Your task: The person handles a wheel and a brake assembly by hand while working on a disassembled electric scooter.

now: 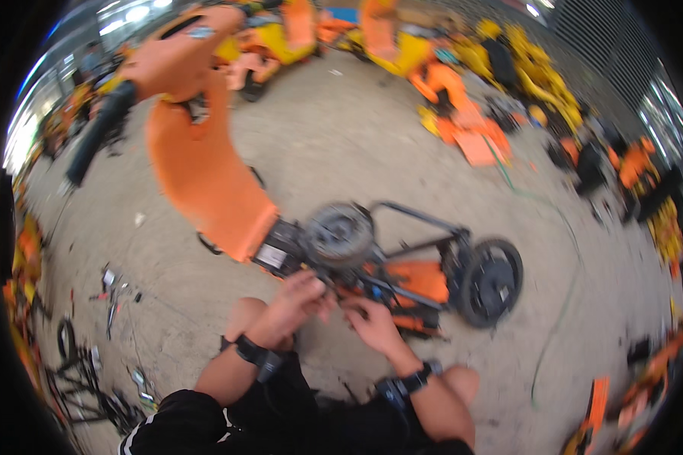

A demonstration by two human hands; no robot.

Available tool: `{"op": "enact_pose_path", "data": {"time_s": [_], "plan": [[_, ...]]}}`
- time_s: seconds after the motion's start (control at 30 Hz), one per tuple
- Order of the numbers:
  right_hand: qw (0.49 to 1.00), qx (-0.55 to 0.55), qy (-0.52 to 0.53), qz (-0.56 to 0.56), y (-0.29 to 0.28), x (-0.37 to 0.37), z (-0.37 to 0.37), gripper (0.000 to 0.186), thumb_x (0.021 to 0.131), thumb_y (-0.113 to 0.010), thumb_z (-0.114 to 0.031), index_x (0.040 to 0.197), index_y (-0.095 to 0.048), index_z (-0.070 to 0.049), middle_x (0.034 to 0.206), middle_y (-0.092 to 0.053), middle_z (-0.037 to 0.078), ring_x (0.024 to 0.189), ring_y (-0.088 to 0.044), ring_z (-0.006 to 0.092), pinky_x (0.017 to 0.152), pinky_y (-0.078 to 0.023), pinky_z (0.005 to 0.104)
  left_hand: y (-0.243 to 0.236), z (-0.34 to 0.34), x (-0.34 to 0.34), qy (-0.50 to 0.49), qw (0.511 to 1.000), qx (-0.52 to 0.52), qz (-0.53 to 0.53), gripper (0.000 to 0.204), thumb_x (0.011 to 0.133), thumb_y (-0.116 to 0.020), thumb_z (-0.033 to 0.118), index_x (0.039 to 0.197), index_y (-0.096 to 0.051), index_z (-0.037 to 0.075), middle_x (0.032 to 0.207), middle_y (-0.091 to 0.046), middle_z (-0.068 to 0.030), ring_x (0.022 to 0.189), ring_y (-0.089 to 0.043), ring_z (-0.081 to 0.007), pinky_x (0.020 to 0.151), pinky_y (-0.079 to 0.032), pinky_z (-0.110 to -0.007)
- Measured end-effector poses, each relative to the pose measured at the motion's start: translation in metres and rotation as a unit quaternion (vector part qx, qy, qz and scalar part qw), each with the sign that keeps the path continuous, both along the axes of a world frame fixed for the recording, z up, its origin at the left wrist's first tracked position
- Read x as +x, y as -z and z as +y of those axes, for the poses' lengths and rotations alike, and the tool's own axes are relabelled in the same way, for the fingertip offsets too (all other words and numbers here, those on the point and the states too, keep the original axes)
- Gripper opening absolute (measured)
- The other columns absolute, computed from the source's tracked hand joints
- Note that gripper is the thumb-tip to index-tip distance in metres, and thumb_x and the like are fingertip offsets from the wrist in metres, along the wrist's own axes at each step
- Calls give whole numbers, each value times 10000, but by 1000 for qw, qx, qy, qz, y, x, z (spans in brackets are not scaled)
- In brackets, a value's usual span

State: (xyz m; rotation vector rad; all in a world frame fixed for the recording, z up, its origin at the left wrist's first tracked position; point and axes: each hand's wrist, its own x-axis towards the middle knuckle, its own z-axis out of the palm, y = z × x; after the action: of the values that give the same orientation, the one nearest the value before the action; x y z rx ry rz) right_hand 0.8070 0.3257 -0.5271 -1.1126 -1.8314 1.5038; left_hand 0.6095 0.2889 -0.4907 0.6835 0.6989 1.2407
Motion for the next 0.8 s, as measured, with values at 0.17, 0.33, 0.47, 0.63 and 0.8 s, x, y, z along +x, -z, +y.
{"op": "enact_pose_path", "data": {"time_s": [0.17, 0.33, 0.47, 0.63, 0.8], "plan": [[835, 548, -47, 5, -78, 14, -26, 266, 734, -586, -31, 992, -651, -22, 830, -620, 71, 724, -610, 258, 608, -502, 345, -11, -5, -10, -55, 998, -13, 12, 180, 934, -542, 179, 1009, -517, 17, 840, -621, -164, 621, -614, -203, 582, -532, -316], [709, 696, -95, 72, -197, 3, -96, 233, 731, -570, -173, 881, -594, 3, 788, -567, 74, 684, -569, 211, 560, -434, 296, -10, -9, -14, -96, 994, -28, 44, 190, 947, -524, 187, 1012, -521, 9, 822, -624, -138, 596, -608, -166, 554, -530, -304], [650, 752, -93, 63, -199, 13, -106, 299, 855, -478, -235, 897, -613, 28, 801, -585, 111, 711, -591, 235, 549, -426, 316, -8, -4, -4, -35, 999, 6, 28, 231, 950, -519, 203, 1055, -506, -1, 830, -615, -141, 606, -598, -179, 557, -517, -319], [646, 754, -61, 105, -206, 9, -112, 463, 969, -332, -316, 891, -639, 22, 767, -614, 101, 690, -590, 210, 539, -399, 323, -11, -8, -13, -26, 999, 21, 26, 230, 935, -546, 195, 1065, -528, 6, 840, -622, -149, 613, -607, -195, 578, -524, -317], [689, 719, 59, 66, -218, 2, -129, 340, 904, -480, -310, 846, -684, -45, 757, -683, 30, 670, -634, 164, 597, -448, 304, -17, -12, -19, -36, 999, -4, 25, 210, 938, -541, 185, 1058, -532, 13, 843, -621, -135, 651, -597, -190, 596, -504, -298]]}}
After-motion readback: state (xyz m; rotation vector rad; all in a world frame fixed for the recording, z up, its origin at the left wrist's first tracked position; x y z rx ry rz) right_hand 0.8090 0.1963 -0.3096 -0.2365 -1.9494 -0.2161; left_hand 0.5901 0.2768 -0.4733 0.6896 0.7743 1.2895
